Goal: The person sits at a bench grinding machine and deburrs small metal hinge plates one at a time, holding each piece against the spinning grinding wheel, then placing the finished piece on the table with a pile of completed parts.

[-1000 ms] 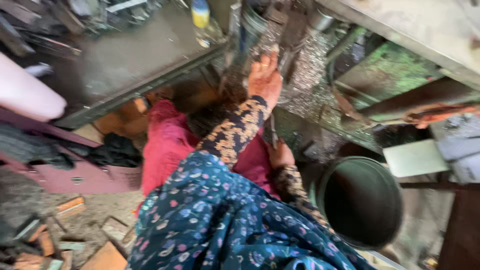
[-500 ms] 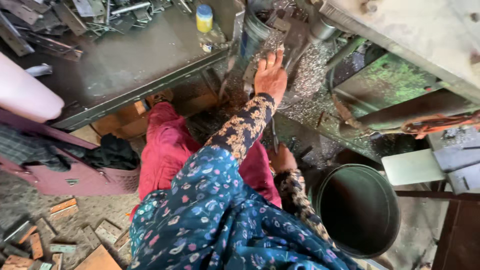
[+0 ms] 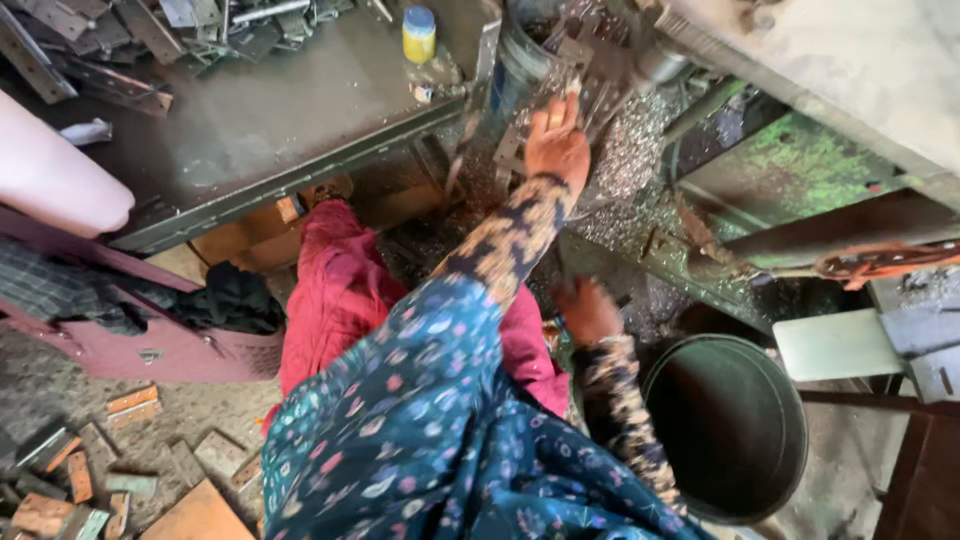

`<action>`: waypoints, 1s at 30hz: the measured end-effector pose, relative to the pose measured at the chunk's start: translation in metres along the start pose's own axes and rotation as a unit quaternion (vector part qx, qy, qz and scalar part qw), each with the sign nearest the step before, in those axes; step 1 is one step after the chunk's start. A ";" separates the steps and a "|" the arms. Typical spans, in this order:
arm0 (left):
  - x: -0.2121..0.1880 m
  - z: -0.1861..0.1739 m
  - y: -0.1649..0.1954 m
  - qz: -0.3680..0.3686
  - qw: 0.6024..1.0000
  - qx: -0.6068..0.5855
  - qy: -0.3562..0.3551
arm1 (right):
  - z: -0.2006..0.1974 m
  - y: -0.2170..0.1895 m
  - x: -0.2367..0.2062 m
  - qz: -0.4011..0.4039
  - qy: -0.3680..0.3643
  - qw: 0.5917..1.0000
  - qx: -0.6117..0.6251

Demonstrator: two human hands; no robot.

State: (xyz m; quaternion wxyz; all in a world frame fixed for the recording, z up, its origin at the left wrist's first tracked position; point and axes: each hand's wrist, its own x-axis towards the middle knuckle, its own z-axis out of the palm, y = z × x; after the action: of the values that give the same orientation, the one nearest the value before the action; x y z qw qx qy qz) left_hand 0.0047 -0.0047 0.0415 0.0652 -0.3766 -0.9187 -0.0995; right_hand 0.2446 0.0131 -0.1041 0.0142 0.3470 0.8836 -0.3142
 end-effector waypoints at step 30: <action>-0.048 0.000 -0.058 0.094 0.980 -0.138 0.109 | -0.026 -0.036 -0.029 0.063 0.047 0.981 -0.175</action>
State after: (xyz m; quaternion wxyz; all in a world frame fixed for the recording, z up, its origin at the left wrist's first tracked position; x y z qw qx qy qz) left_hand -0.0021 -0.0774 0.0249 0.1217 -0.4539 -0.8439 -0.2588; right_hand 0.2491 -0.0093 -0.0565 0.0528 0.4086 0.9009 -0.1365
